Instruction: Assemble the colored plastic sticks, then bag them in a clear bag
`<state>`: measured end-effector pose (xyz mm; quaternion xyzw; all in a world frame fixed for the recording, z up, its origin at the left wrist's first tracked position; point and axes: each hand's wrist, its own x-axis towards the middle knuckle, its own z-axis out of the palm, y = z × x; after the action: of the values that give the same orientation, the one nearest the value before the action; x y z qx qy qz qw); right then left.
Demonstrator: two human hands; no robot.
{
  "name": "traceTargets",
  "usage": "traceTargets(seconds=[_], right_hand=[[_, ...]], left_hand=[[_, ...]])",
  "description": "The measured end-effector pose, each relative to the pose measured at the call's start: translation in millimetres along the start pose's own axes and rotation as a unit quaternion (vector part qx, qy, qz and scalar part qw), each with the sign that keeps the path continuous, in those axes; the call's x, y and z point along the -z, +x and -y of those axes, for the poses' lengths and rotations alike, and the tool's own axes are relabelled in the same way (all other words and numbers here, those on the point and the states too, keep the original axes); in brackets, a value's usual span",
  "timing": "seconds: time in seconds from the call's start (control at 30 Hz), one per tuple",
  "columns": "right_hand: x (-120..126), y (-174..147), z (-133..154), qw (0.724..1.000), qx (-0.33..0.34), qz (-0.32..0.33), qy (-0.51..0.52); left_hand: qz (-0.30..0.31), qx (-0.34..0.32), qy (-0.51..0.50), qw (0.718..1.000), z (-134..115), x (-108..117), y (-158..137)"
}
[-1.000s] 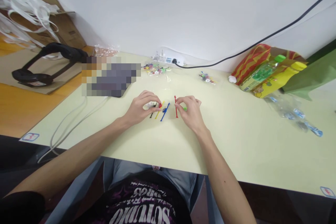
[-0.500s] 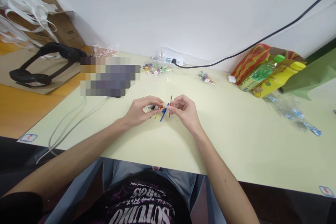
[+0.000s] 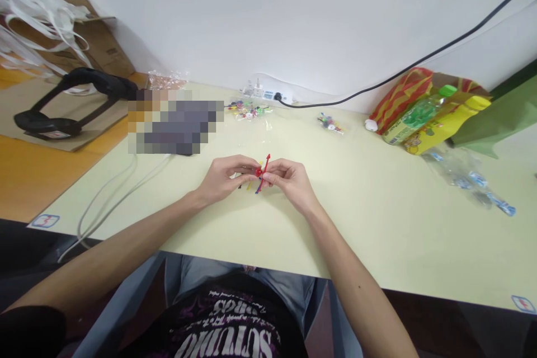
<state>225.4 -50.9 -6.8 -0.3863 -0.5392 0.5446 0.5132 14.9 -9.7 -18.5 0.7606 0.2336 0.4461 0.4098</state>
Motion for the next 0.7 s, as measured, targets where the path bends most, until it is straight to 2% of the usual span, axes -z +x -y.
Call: traceTargets(seconds=[0.43,0.7], right_hand=[[-0.1,0.3,-2.7,0.999,-0.019,0.025,0.019],[1.5,0.1,0.2,0.999,-0.033,0.038,0.020]], left_hand=[[0.007,0.035,-0.047,0.998,-2.1,1.2,0.1],[0.007,0.032,-0.071,0.997,-2.2,0.0,0.5]])
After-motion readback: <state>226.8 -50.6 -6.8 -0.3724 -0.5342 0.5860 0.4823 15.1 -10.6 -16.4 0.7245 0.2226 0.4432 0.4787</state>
